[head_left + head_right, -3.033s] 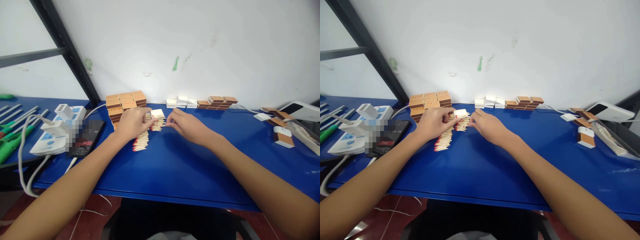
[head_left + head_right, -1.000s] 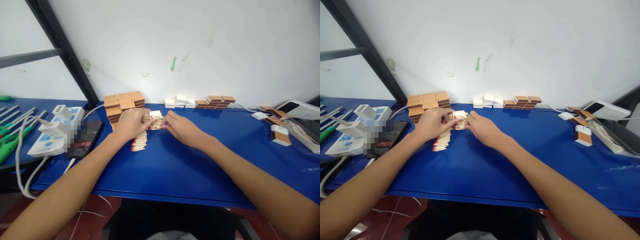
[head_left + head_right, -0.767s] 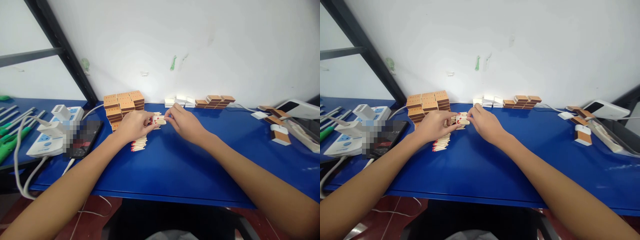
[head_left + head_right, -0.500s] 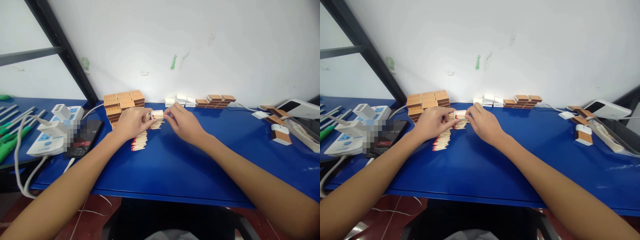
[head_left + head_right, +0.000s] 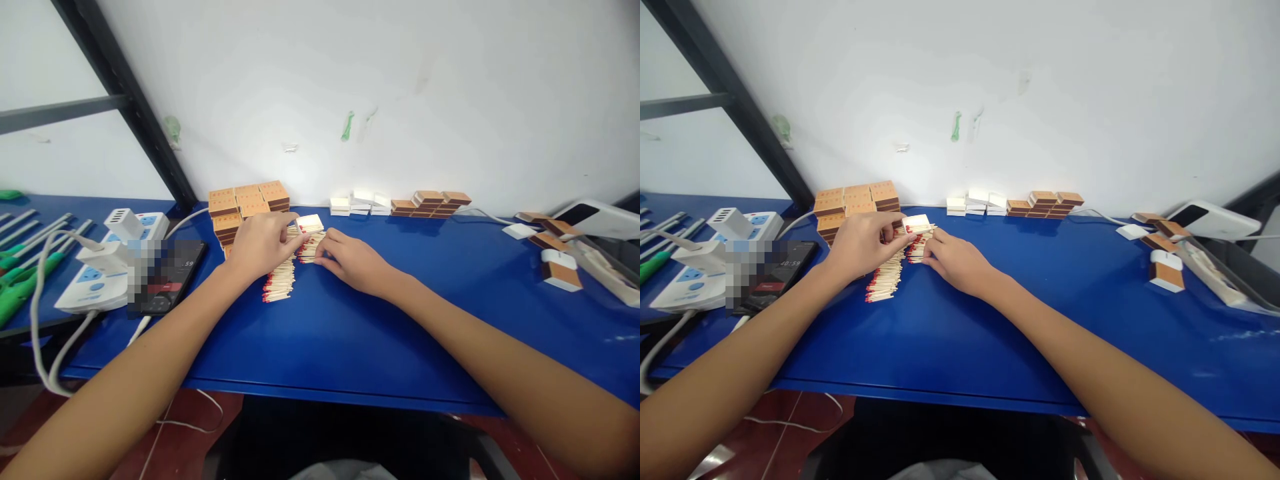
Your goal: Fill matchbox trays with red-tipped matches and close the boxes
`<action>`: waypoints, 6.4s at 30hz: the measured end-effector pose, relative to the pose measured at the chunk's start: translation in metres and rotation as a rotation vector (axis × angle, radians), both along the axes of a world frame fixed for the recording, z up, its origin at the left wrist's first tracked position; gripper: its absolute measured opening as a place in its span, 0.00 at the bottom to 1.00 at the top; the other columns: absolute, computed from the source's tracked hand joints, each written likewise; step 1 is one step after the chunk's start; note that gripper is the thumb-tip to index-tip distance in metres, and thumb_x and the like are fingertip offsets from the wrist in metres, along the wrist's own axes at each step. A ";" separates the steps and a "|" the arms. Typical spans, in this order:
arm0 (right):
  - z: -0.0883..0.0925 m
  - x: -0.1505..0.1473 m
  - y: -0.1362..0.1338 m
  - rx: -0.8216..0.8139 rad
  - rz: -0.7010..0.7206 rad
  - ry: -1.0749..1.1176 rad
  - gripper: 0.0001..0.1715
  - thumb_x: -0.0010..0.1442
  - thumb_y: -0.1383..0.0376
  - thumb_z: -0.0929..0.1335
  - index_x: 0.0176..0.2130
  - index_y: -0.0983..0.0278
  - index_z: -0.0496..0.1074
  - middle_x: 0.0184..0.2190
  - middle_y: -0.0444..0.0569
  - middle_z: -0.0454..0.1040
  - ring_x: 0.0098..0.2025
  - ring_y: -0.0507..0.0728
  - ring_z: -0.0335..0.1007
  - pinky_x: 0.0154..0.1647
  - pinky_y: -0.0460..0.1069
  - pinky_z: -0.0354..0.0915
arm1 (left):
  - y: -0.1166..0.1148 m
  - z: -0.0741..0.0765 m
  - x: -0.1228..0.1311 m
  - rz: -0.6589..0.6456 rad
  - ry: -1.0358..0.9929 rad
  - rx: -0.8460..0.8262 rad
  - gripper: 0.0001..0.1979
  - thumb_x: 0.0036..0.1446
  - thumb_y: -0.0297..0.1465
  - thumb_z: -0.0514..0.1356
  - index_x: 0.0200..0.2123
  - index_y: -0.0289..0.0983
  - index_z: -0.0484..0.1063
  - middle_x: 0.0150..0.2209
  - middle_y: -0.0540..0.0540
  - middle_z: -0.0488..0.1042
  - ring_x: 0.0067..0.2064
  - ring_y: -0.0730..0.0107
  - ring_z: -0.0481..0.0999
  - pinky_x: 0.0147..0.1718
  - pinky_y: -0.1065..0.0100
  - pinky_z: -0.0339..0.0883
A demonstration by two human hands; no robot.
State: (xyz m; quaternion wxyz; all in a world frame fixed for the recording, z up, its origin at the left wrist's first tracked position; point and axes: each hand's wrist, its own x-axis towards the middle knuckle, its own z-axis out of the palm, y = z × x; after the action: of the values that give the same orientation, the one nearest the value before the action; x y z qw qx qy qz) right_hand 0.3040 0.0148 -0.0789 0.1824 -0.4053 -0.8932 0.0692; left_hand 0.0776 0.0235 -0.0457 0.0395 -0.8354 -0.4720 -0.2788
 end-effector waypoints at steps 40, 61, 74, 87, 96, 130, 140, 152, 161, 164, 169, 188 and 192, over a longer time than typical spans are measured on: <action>0.015 0.018 0.004 0.056 -0.041 0.066 0.05 0.70 0.64 0.67 0.41 0.63 0.72 0.38 0.48 0.70 0.35 0.55 0.65 0.36 0.49 0.58 | 0.000 0.004 -0.001 -0.010 0.028 -0.036 0.16 0.65 0.45 0.63 0.35 0.38 0.78 0.25 0.50 0.75 0.29 0.66 0.73 0.29 0.66 0.55; 0.000 -0.010 0.000 -0.014 -0.029 -0.009 0.04 0.72 0.66 0.66 0.44 0.63 0.72 0.46 0.51 0.71 0.39 0.56 0.69 0.40 0.50 0.61 | 0.000 0.000 -0.001 0.035 0.036 -0.028 0.14 0.63 0.42 0.65 0.45 0.39 0.81 0.28 0.50 0.78 0.32 0.63 0.77 0.30 0.65 0.58; 0.006 -0.001 -0.004 -0.021 -0.036 -0.135 0.07 0.75 0.66 0.62 0.45 0.64 0.69 0.46 0.53 0.71 0.37 0.57 0.69 0.36 0.51 0.60 | 0.002 -0.001 -0.002 0.006 0.076 -0.052 0.13 0.64 0.43 0.64 0.42 0.40 0.80 0.28 0.48 0.78 0.32 0.61 0.77 0.29 0.66 0.55; 0.018 0.004 0.004 0.172 -0.122 0.074 0.07 0.73 0.64 0.62 0.45 0.62 0.69 0.45 0.53 0.71 0.39 0.58 0.69 0.37 0.51 0.59 | -0.001 -0.004 0.002 -0.188 0.012 -0.063 0.15 0.65 0.45 0.63 0.43 0.40 0.80 0.27 0.51 0.76 0.29 0.68 0.74 0.31 0.67 0.57; 0.002 -0.002 0.000 0.159 0.039 0.091 0.10 0.73 0.63 0.63 0.45 0.62 0.73 0.44 0.51 0.71 0.38 0.56 0.69 0.39 0.50 0.62 | 0.000 0.003 -0.002 0.043 -0.001 -0.023 0.18 0.66 0.48 0.61 0.36 0.39 0.77 0.25 0.48 0.77 0.28 0.64 0.75 0.28 0.66 0.55; -0.006 -0.011 0.003 0.099 -0.002 -0.017 0.12 0.73 0.64 0.64 0.48 0.64 0.77 0.44 0.53 0.72 0.40 0.57 0.72 0.40 0.51 0.64 | 0.000 0.001 -0.001 0.056 0.038 -0.059 0.20 0.65 0.45 0.63 0.51 0.38 0.79 0.28 0.47 0.79 0.31 0.62 0.77 0.29 0.65 0.58; -0.008 -0.010 0.004 0.114 0.023 0.005 0.13 0.74 0.65 0.64 0.45 0.64 0.77 0.43 0.53 0.73 0.39 0.56 0.70 0.39 0.50 0.63 | 0.000 0.001 -0.001 0.048 0.045 -0.059 0.19 0.65 0.47 0.62 0.48 0.39 0.80 0.28 0.47 0.79 0.31 0.63 0.77 0.29 0.66 0.56; -0.010 -0.011 0.005 0.098 0.034 0.006 0.12 0.73 0.65 0.64 0.50 0.63 0.77 0.47 0.54 0.74 0.44 0.57 0.72 0.43 0.51 0.65 | 0.001 0.000 -0.001 0.057 0.052 -0.046 0.15 0.64 0.42 0.64 0.46 0.39 0.80 0.28 0.49 0.79 0.30 0.65 0.76 0.28 0.66 0.55; -0.009 -0.011 0.005 0.091 0.023 0.001 0.14 0.74 0.64 0.64 0.51 0.63 0.77 0.47 0.54 0.74 0.44 0.58 0.73 0.44 0.51 0.66 | 0.001 -0.001 -0.001 0.057 0.062 -0.036 0.15 0.64 0.43 0.64 0.44 0.38 0.80 0.27 0.49 0.78 0.29 0.64 0.76 0.28 0.66 0.56; -0.008 -0.012 0.004 0.082 0.022 -0.003 0.14 0.74 0.65 0.64 0.53 0.63 0.76 0.49 0.55 0.74 0.46 0.59 0.73 0.45 0.52 0.66 | 0.001 -0.001 -0.001 0.052 0.065 -0.035 0.15 0.64 0.43 0.64 0.44 0.38 0.80 0.27 0.49 0.78 0.29 0.64 0.76 0.28 0.66 0.55; -0.004 -0.012 0.002 0.052 -0.003 -0.010 0.10 0.73 0.66 0.64 0.47 0.64 0.76 0.46 0.53 0.74 0.42 0.57 0.72 0.42 0.51 0.64 | 0.001 0.000 -0.001 0.064 0.062 -0.044 0.16 0.64 0.42 0.64 0.47 0.38 0.80 0.28 0.49 0.79 0.30 0.64 0.76 0.28 0.66 0.56; 0.018 0.011 0.006 0.148 -0.108 0.183 0.07 0.72 0.63 0.65 0.43 0.62 0.71 0.41 0.50 0.70 0.38 0.57 0.67 0.39 0.50 0.60 | 0.000 -0.004 0.001 -0.109 0.057 -0.081 0.20 0.65 0.45 0.63 0.52 0.39 0.80 0.27 0.48 0.79 0.30 0.64 0.77 0.31 0.66 0.59; 0.016 0.006 0.005 0.147 -0.090 0.175 0.06 0.72 0.63 0.65 0.42 0.62 0.71 0.41 0.50 0.70 0.38 0.56 0.67 0.39 0.51 0.60 | 0.000 -0.006 0.002 -0.182 0.034 -0.089 0.20 0.64 0.45 0.64 0.54 0.39 0.79 0.27 0.49 0.79 0.28 0.66 0.76 0.31 0.66 0.61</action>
State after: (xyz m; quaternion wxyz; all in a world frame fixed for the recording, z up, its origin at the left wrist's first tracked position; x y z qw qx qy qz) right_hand 0.3102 0.0201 -0.0627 0.2917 -0.4229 -0.8574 0.0301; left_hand 0.0793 0.0232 -0.0521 -0.0152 -0.8804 -0.4054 -0.2457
